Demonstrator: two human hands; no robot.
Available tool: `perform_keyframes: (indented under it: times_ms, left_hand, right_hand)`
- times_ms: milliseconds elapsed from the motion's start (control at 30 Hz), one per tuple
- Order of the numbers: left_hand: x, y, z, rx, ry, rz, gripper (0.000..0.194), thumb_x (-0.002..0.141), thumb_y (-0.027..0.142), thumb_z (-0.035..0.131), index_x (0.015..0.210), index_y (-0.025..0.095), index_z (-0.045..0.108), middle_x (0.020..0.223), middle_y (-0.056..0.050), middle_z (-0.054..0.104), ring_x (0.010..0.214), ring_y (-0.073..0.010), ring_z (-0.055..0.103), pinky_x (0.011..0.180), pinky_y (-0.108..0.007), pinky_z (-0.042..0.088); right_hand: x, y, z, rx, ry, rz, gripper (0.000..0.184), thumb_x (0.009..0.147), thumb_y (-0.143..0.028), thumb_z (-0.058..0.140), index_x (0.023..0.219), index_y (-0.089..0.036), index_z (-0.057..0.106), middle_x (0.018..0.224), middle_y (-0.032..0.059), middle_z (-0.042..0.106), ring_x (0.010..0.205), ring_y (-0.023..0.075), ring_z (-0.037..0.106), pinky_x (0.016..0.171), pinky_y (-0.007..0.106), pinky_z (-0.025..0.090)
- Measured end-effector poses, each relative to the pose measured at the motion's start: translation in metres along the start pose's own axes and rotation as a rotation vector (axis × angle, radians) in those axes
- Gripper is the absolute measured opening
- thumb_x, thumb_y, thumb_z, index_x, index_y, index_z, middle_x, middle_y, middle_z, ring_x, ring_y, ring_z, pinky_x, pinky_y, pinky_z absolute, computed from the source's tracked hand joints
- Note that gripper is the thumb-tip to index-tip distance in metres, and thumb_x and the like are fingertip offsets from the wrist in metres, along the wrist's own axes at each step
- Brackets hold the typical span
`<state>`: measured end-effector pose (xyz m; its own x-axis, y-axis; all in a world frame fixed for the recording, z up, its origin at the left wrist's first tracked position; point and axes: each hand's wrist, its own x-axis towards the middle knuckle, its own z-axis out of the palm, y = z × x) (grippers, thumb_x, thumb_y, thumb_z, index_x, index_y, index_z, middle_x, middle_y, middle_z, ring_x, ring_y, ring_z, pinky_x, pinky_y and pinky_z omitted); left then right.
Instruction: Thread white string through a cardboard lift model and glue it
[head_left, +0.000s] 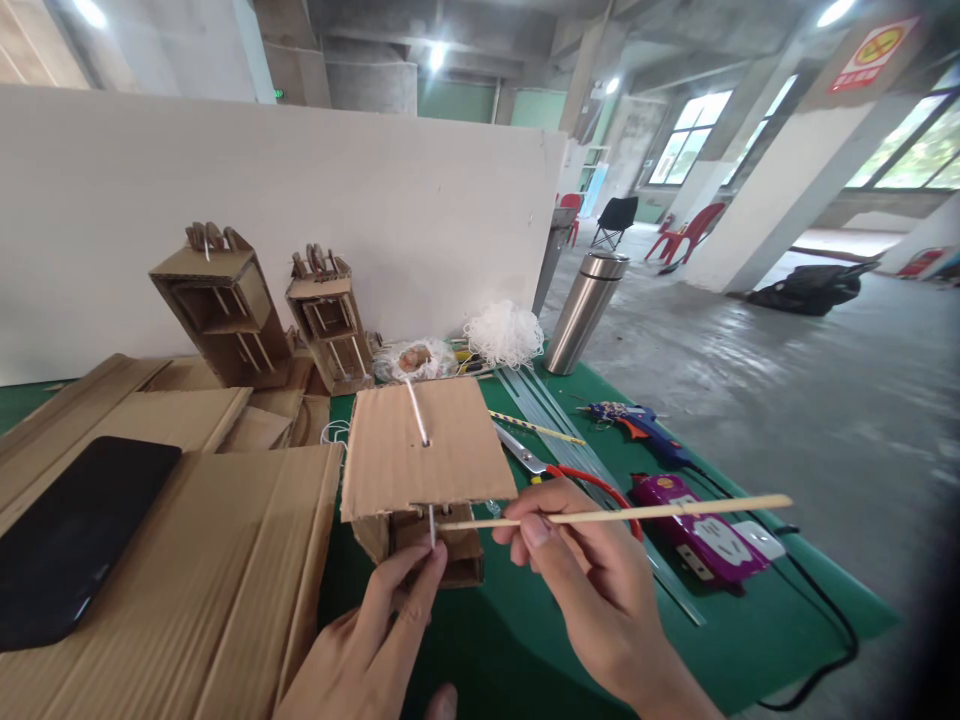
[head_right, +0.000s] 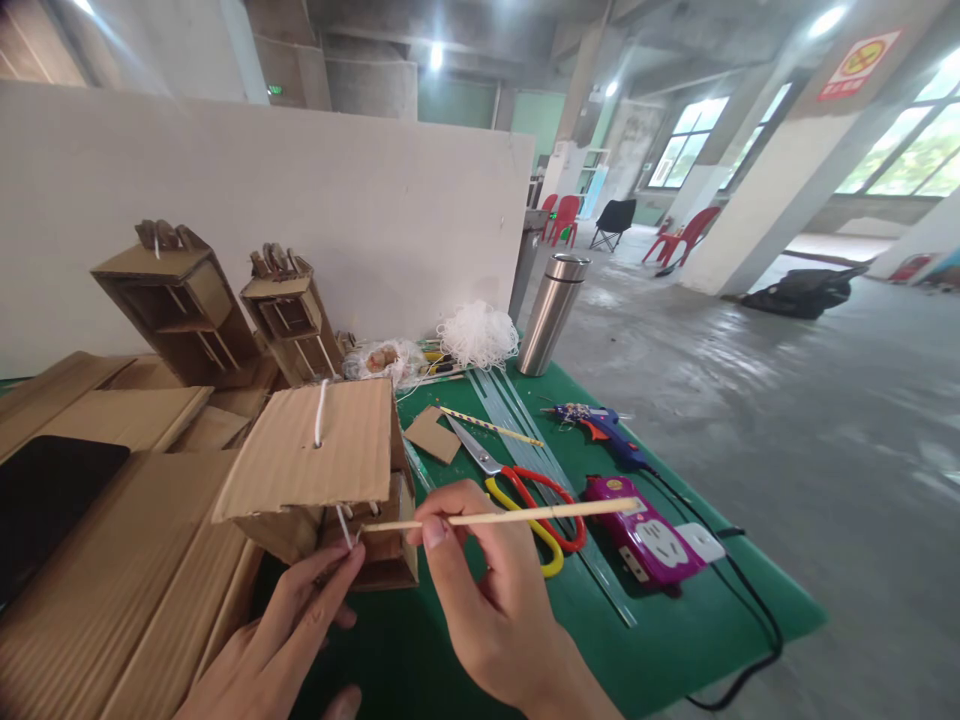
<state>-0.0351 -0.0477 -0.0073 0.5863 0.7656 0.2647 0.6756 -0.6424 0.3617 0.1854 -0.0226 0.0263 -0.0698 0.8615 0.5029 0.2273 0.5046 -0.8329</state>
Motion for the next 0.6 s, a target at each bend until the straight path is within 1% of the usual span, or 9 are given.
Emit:
perform_keyframes:
  times_ms: [200, 333, 467, 600]
  left_hand:
    - [-0.0013, 0.0006, -0.0005, 0.013, 0.004, 0.001, 0.104, 0.073, 0.009, 0.052, 0.157, 0.032, -0.006, 0.144, -0.013, 0.045, 0.101, -0.0188, 0.070, 0.079, -0.027, 0.064]
    - [-0.0010, 0.0006, -0.0014, 0.012, 0.017, 0.006, 0.103, 0.073, 0.009, 0.052, 0.157, 0.031, -0.004, 0.144, -0.012, 0.047, 0.102, -0.0195, 0.070, 0.078, -0.027, 0.064]
    - [-0.0010, -0.0007, -0.0008, 0.018, 0.010, 0.015, 0.104, 0.074, 0.010, 0.053, 0.157, 0.031, -0.005, 0.143, -0.013, 0.048, 0.099, -0.0189, 0.071, 0.075, -0.026, 0.064]
    - [-0.0017, -0.0011, -0.0009, 0.022, 0.012, 0.022, 0.104, 0.074, 0.009, 0.051, 0.157, 0.031, -0.008, 0.143, -0.013, 0.047, 0.098, -0.0178, 0.071, 0.078, -0.026, 0.064]
  right_hand:
    - [-0.0006, 0.0026, -0.0011, -0.010, 0.011, 0.002, 0.019, 0.103, -0.025, 0.045, 0.093, -0.024, 0.060, 0.080, -0.0010, 0.064, 0.067, 0.0107, 0.058, 0.059, 0.022, 0.045]
    - [-0.0005, 0.0022, -0.0001, -0.002, 0.037, -0.023, 0.016, 0.103, -0.023, 0.045, 0.097, -0.025, 0.060, 0.083, -0.0012, 0.065, 0.068, 0.0101, 0.059, 0.059, 0.020, 0.045]
    - [0.0011, -0.0004, 0.0013, 0.005, 0.012, -0.017, 0.016, 0.103, -0.024, 0.045, 0.097, -0.025, 0.060, 0.083, -0.0012, 0.064, 0.067, 0.0097, 0.058, 0.058, 0.020, 0.046]
    - [0.0022, -0.0019, 0.0012, -0.016, -0.016, -0.005, 0.018, 0.103, -0.026, 0.044, 0.094, -0.024, 0.060, 0.079, -0.0013, 0.063, 0.065, 0.0104, 0.058, 0.058, 0.021, 0.046]
